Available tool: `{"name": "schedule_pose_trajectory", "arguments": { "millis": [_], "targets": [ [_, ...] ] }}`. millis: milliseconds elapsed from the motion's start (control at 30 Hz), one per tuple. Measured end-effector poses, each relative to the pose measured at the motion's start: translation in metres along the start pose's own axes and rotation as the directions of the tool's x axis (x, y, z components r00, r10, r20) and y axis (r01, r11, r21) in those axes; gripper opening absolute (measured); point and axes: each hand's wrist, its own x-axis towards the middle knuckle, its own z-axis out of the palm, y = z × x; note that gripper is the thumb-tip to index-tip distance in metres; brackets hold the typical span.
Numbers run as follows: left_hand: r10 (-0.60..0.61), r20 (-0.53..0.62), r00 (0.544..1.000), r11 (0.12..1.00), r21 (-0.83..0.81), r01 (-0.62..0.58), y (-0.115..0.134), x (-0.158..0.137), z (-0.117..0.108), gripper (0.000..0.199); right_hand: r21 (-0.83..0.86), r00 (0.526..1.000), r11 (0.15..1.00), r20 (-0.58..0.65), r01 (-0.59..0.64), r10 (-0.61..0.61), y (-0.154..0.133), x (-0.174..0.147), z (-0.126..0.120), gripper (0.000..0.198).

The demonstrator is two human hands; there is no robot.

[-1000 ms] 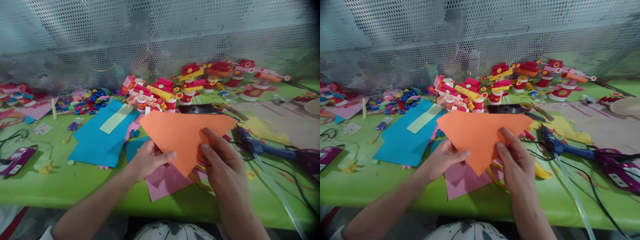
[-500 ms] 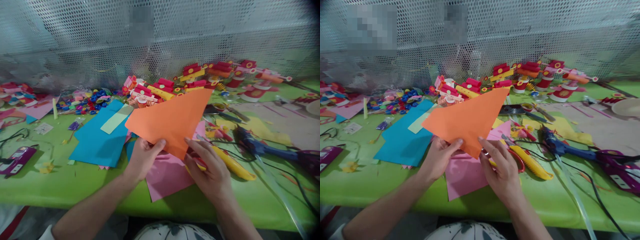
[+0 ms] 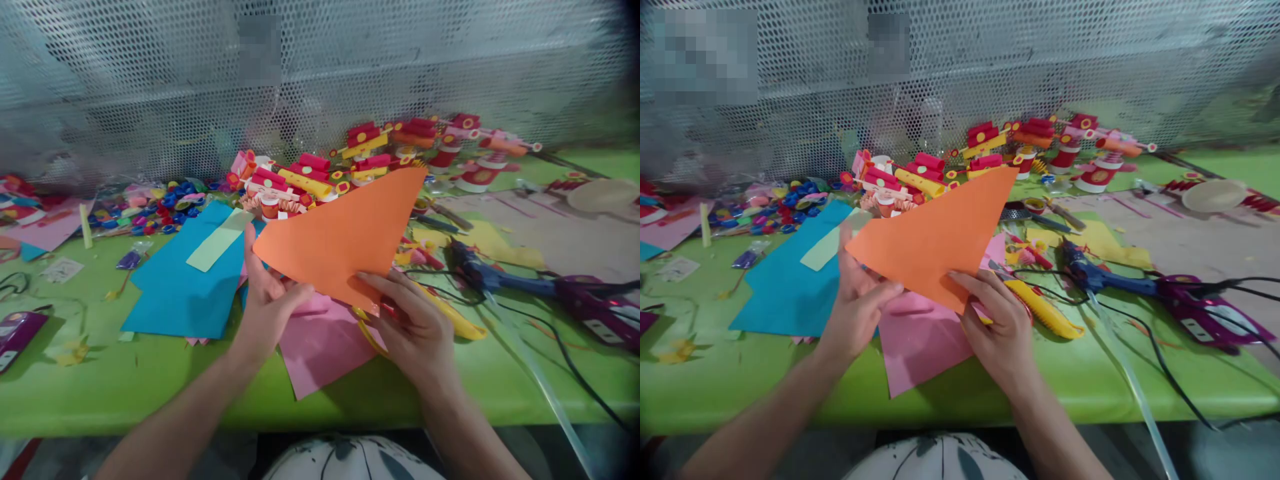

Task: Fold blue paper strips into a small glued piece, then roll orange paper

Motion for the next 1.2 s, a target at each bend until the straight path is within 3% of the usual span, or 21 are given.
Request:
{"name": "schedule_pose_trajectory", "arguments": {
  "millis": [100,167,333,533,633,733,767,933,1033,1133,1200],
  "targets": [
    [0.069,0.008,0.998,0.998,-0.003,-0.069,0.002,-0.006,0.002,0.088,0.054,0.999,0.997,-0.006,-0.05,0.05,0.003,0.0,-0.001,0.05],
    [0.098,0.061,0.993,0.991,0.09,-0.103,-0.002,-0.01,0.002,0.081,0.093,0.995,0.991,-0.006,-0.101,0.102,0.006,-0.001,-0.002,0.047],
    [0.182,0.261,0.948,0.868,0.41,-0.279,-0.019,-0.01,-0.004,0.032,0.227,0.981,0.955,0.058,-0.193,0.185,0.008,-0.003,-0.002,0.042],
    [0.348,0.133,0.928,0.721,0.595,-0.356,-0.02,-0.005,-0.012,0.025,0.461,0.959,0.849,0.018,-0.26,0.284,0.001,0.002,0.002,0.03],
    [0.372,0.114,0.921,0.649,0.678,-0.346,-0.026,-0.007,-0.02,0.028,0.597,0.915,0.72,0.063,-0.354,0.398,0.004,0.005,0.0,0.025],
    [0.411,0.173,0.895,0.569,0.718,-0.4,-0.037,-0.013,-0.028,0.037,0.698,0.822,0.486,0.271,-0.525,0.5,0.008,0.008,-0.002,0.022],
    [0.397,0.214,0.892,0.555,0.718,-0.42,-0.04,-0.015,-0.029,0.043,0.7,0.8,0.444,0.318,-0.56,0.508,0.009,0.008,-0.003,0.025],
    [0.234,0.337,0.912,0.659,0.635,-0.403,-0.032,-0.021,-0.021,0.045,0.625,0.77,0.481,0.347,-0.615,0.535,0.009,0.007,-0.005,0.028],
    [0.271,0.333,0.903,0.682,0.596,-0.424,-0.024,-0.018,-0.015,0.045,0.588,0.739,0.469,0.388,-0.659,0.551,0.011,0.005,-0.005,0.026],
    [0.337,0.347,0.875,0.704,0.525,-0.479,-0.025,-0.014,-0.014,0.056,0.611,0.738,0.437,0.417,-0.66,0.531,0.012,0.004,-0.004,0.027],
    [0.354,0.318,0.879,0.696,0.539,-0.475,-0.029,-0.014,-0.013,0.058,0.619,0.735,0.424,0.419,-0.661,0.533,0.011,0.004,-0.004,0.027]
  ]
}}
